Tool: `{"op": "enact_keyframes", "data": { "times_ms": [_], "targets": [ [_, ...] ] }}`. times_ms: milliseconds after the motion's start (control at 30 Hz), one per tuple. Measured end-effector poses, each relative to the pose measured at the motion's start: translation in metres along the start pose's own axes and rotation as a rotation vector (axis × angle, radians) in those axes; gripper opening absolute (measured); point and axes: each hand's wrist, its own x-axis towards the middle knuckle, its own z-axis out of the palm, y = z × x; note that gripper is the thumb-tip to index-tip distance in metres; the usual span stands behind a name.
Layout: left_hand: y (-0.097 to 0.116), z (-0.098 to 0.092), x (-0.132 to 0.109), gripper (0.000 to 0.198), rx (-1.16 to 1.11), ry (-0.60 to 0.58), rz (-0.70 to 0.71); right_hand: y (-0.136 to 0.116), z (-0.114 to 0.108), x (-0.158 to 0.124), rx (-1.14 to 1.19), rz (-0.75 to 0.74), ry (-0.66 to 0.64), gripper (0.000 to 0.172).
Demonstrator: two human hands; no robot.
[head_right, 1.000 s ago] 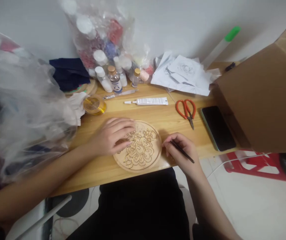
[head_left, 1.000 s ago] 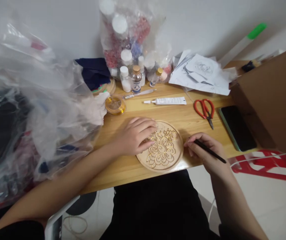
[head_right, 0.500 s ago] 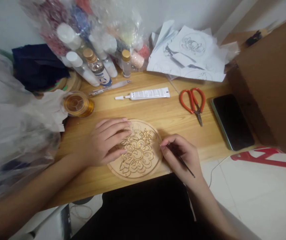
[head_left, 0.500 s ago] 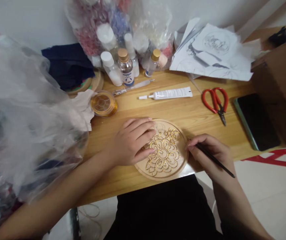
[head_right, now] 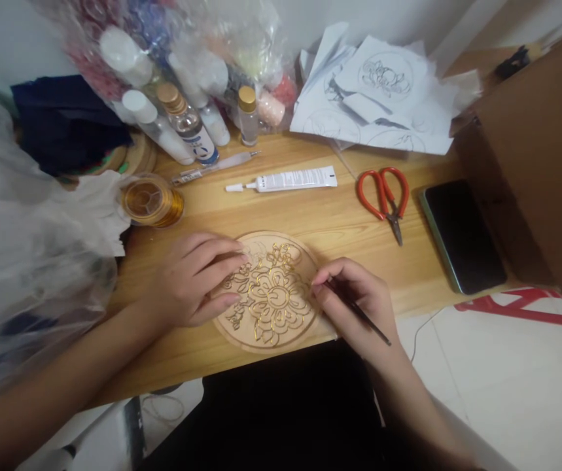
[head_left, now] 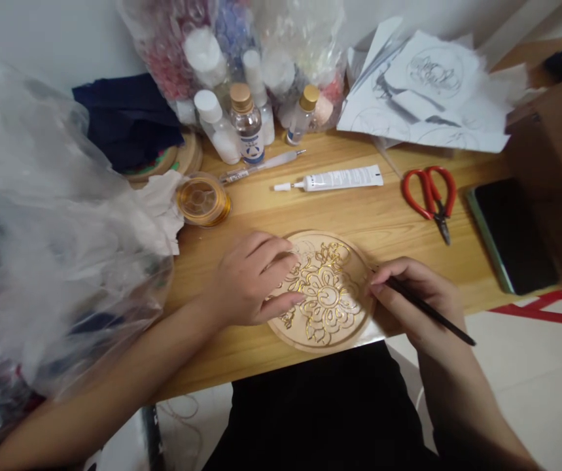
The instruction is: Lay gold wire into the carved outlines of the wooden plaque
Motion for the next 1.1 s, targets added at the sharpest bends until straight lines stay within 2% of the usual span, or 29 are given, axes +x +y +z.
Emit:
{"op": "enact_keyframes", "data": {
  "times_ms": [133,233,467,1100],
  "targets": [
    [0.002,0.002,0.001,0.020,0.114,0.050,-0.011,0.001,0.001,0.004,0.007,-0.012,-0.030,0.003],
    [0.003,0.002,0.002,0.008,0.111,0.038,-0.022,-0.001,0.001,0.005,0.010,0.002,-0.048,0.003],
    [0.003,0.002,0.002,0.010,0.058,0.011,-0.001,-0.008,0.002,0.008,-0.012,0.056,-0.053,0.003],
    [0.001,0.001,0.002,0.016,0.052,-0.015,0.019,-0.007,0.002,0.013,-0.023,0.019,-0.083,0.004]
  ]
}}
